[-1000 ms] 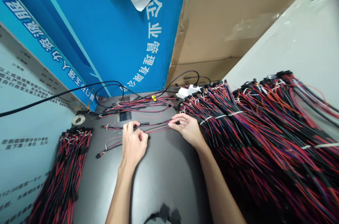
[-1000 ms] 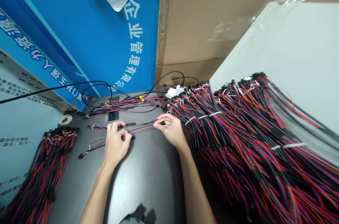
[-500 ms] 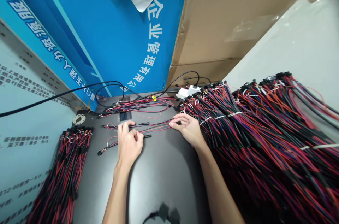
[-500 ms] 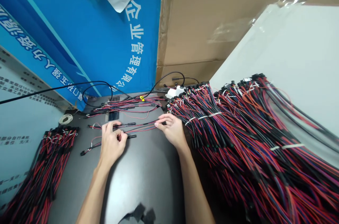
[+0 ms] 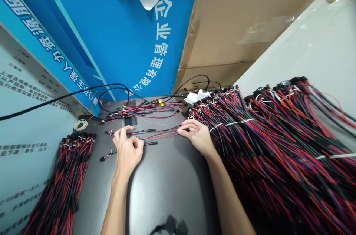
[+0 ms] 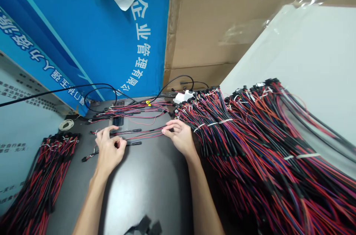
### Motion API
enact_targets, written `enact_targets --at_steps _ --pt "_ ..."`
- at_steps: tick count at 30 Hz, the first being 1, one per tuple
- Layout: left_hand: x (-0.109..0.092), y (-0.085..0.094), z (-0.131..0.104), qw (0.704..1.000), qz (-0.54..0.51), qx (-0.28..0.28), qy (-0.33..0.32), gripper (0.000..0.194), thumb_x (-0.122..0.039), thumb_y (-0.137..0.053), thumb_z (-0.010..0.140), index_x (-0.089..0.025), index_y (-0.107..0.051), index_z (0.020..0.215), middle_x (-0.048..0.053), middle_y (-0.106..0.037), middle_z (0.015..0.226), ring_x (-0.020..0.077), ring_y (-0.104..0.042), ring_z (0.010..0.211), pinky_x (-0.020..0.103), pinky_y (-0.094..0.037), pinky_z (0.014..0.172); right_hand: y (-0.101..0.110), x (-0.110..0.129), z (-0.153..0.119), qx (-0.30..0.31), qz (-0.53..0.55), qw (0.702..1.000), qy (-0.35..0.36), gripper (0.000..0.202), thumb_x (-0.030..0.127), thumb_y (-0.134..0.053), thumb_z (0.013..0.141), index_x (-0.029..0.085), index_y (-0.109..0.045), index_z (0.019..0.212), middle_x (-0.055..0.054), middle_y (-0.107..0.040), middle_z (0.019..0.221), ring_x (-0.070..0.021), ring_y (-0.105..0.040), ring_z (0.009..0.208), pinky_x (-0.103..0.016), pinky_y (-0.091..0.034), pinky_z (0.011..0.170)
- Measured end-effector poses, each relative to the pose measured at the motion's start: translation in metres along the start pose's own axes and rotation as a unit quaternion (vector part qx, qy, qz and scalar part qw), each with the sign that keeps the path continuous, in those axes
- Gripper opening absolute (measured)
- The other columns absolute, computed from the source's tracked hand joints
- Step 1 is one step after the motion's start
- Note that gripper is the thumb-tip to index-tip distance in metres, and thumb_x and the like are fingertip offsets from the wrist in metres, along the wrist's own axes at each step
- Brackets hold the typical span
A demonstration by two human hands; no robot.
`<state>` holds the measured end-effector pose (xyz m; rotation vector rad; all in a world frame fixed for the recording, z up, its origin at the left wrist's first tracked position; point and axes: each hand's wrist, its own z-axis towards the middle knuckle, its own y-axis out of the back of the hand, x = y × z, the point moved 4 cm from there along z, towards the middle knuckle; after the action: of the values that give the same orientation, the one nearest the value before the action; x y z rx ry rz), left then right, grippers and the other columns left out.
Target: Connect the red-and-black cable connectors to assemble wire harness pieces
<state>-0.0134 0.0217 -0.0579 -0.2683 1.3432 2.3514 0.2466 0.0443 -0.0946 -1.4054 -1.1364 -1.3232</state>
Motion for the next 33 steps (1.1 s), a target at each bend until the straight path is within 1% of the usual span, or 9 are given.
enact_targets --at_steps 10,15,17,20,23,25,27,30,33 --pt "0.003 0.005 0.0 0.999 0.016 -0.03 0.002 0.032 -0.015 -0.055 0.075 -0.015 -0.048 0.045 0.01 -0.058 0.116 0.0324 -0.042 0.109 0.049 -0.037 0.088 0.001 0.0 0.0 -0.001 -0.004 1.0 -0.006 0.05 0.043 -0.087 0.052 0.015 -0.061 0.085 -0.011 -0.07 0.08 -0.0225 -0.068 0.079 -0.036 -0.055 0.077" --pt "0.002 0.01 0.001 0.999 0.018 -0.044 0.022 0.03 -0.016 -0.059 0.071 -0.016 -0.045 0.044 0.009 -0.059 0.111 0.0317 -0.044 0.107 0.049 -0.037 0.089 0.0 0.002 -0.001 0.021 -0.003 1.0 -0.003 0.048 0.045 -0.085 0.054 0.016 -0.062 0.085 -0.01 -0.069 0.08 -0.0228 -0.068 0.082 -0.037 -0.055 0.081" --pt "0.002 0.013 0.002 0.998 0.022 -0.049 0.028 0.025 -0.017 -0.062 0.07 -0.016 -0.048 0.049 0.01 -0.059 0.111 0.0324 -0.044 0.108 0.049 -0.037 0.088 0.001 0.002 -0.001 0.025 0.003 1.0 -0.007 0.048 0.044 -0.086 0.054 0.016 -0.062 0.085 -0.01 -0.069 0.081 -0.0223 -0.068 0.083 -0.037 -0.054 0.082" --pt "-0.001 0.016 0.004 0.998 0.023 -0.056 0.027 0.006 -0.016 -0.063 0.069 -0.018 -0.058 0.066 0.01 -0.059 0.112 0.0328 -0.045 0.11 0.049 -0.037 0.09 0.0 0.003 -0.001 0.03 0.01 0.999 -0.012 0.047 0.043 -0.086 0.055 0.016 -0.063 0.086 -0.009 -0.069 0.083 -0.0219 -0.068 0.084 -0.037 -0.054 0.084" --pt "-0.008 0.016 0.007 0.998 -0.009 -0.063 0.002 0.011 -0.015 -0.06 0.072 -0.018 -0.06 0.083 0.011 -0.06 0.109 0.0302 -0.047 0.107 0.047 -0.038 0.093 -0.001 0.003 0.0 0.034 0.012 0.999 -0.01 0.047 0.044 -0.086 0.055 0.016 -0.064 0.085 -0.009 -0.069 0.083 -0.0224 -0.068 0.084 -0.037 -0.054 0.083" --pt "-0.016 0.012 0.008 0.997 -0.062 -0.041 -0.033 0.011 -0.015 -0.058 0.078 -0.018 -0.06 0.089 0.009 -0.061 0.103 0.0262 -0.05 0.102 0.043 -0.04 0.092 -0.002 0.004 0.001 0.036 0.011 0.999 -0.005 0.047 0.045 -0.086 0.055 0.016 -0.064 0.085 -0.009 -0.069 0.083 -0.0225 -0.068 0.085 -0.037 -0.054 0.082" --pt "-0.025 0.005 0.007 0.991 -0.116 0.003 -0.06 0.011 -0.017 -0.056 0.083 -0.018 -0.06 0.093 0.007 -0.062 0.099 0.0225 -0.052 0.099 0.038 -0.043 0.09 -0.002 0.004 0.0 0.038 0.009 0.999 0.0 0.047 0.045 -0.086 0.055 0.016 -0.064 0.085 -0.009 -0.069 0.083 -0.022 -0.067 0.084 -0.036 -0.054 0.081" --pt "-0.037 -0.004 0.005 0.984 -0.156 0.055 -0.07 0.016 -0.022 -0.058 0.087 -0.017 -0.062 0.102 0.006 -0.063 0.101 0.0201 -0.053 0.1 0.034 -0.045 0.089 -0.004 0.007 -0.002 0.05 0.022 0.999 0.002 0.047 0.043 -0.086 0.056 0.016 -0.063 0.087 -0.009 -0.069 0.083 -0.0205 -0.067 0.083 -0.034 -0.054 0.081" --pt "-0.048 -0.01 0.003 0.977 -0.179 0.083 -0.077 0.024 -0.028 -0.061 0.088 -0.018 -0.063 0.11 0.007 -0.063 0.107 0.02 -0.053 0.102 0.035 -0.045 0.092 -0.005 0.013 -0.005 0.067 0.046 0.997 -0.002 0.046 0.041 -0.086 0.057 0.016 -0.063 0.088 -0.007 -0.069 0.083 -0.0194 -0.067 0.08 -0.033 -0.054 0.08"
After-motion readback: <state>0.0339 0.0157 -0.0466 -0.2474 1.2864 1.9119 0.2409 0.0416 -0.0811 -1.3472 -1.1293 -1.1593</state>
